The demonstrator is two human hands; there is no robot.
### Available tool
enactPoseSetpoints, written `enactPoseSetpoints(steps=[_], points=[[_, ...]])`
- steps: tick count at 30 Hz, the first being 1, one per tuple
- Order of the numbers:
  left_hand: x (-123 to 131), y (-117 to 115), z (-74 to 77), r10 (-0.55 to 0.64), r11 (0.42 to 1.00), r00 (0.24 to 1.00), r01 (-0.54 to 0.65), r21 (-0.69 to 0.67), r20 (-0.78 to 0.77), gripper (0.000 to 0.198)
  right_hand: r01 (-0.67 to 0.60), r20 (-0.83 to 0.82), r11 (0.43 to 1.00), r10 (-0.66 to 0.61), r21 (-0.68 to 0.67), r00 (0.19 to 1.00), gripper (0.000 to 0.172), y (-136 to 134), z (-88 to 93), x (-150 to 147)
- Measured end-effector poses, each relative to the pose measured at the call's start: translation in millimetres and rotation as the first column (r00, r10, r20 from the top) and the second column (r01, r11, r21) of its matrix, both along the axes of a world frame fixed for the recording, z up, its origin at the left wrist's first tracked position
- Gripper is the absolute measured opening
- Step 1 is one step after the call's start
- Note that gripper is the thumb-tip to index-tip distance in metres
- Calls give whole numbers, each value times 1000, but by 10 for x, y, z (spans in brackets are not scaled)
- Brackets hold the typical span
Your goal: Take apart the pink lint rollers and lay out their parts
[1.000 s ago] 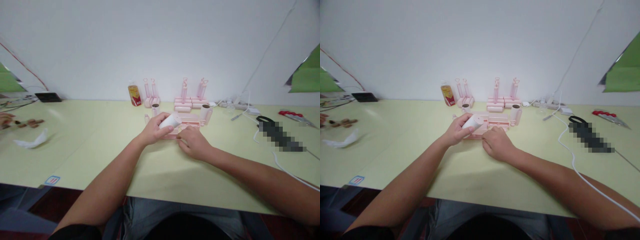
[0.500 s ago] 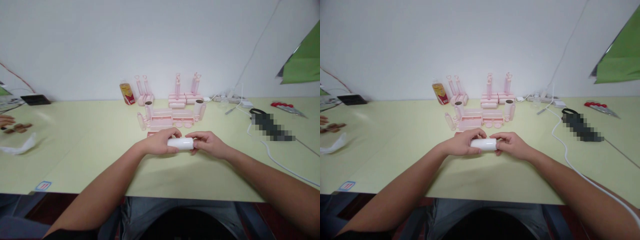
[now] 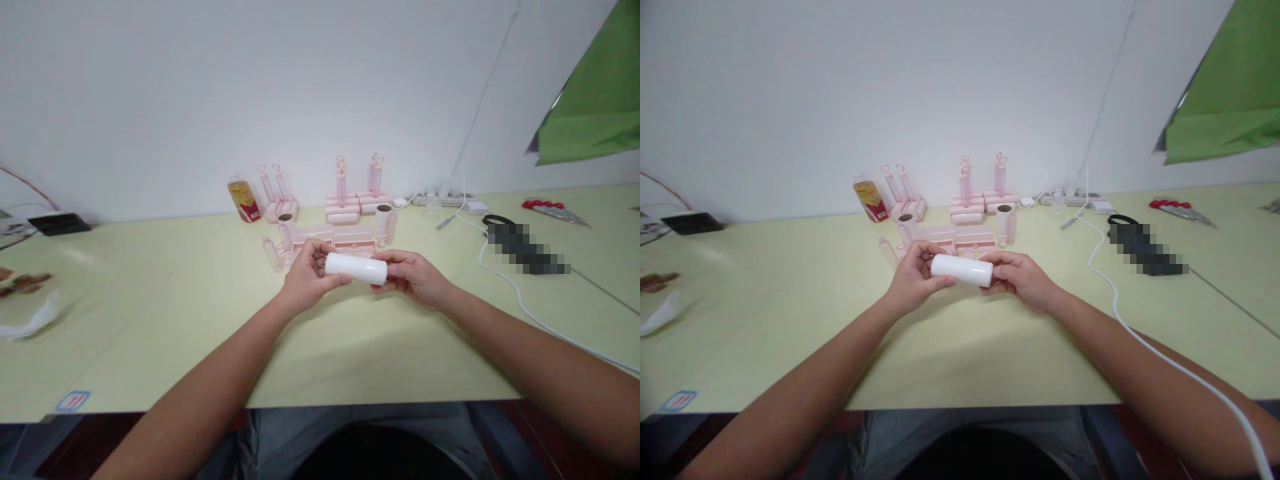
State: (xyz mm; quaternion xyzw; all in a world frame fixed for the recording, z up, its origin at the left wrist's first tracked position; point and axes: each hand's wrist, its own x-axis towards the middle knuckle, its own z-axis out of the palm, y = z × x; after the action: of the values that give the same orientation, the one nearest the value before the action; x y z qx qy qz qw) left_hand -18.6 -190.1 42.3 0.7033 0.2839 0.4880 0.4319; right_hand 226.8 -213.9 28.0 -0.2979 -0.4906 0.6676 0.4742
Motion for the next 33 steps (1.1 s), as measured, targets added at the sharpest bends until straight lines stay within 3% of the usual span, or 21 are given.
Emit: enactPoseSetpoints(steps=[5, 19, 27, 33], points=[[-14, 10, -12, 37, 999, 999, -37, 15, -3, 61, -59, -3, 997, 59, -52, 998, 44, 13, -38, 8], [-33, 13, -5, 52, 994, 999, -52, 92, 1, 58, -88, -37, 993, 86, -73, 996, 40, 22, -76, -6], [-55, -1, -2, -6, 992, 1000, 6, 130, 2, 57, -108, -8, 994, 108, 7, 994, 39, 17, -54, 5], [-85, -7, -10, 42, 986, 998, -32, 165, -54, 57, -94, -1, 996, 94, -3, 996, 40, 5, -51, -16]])
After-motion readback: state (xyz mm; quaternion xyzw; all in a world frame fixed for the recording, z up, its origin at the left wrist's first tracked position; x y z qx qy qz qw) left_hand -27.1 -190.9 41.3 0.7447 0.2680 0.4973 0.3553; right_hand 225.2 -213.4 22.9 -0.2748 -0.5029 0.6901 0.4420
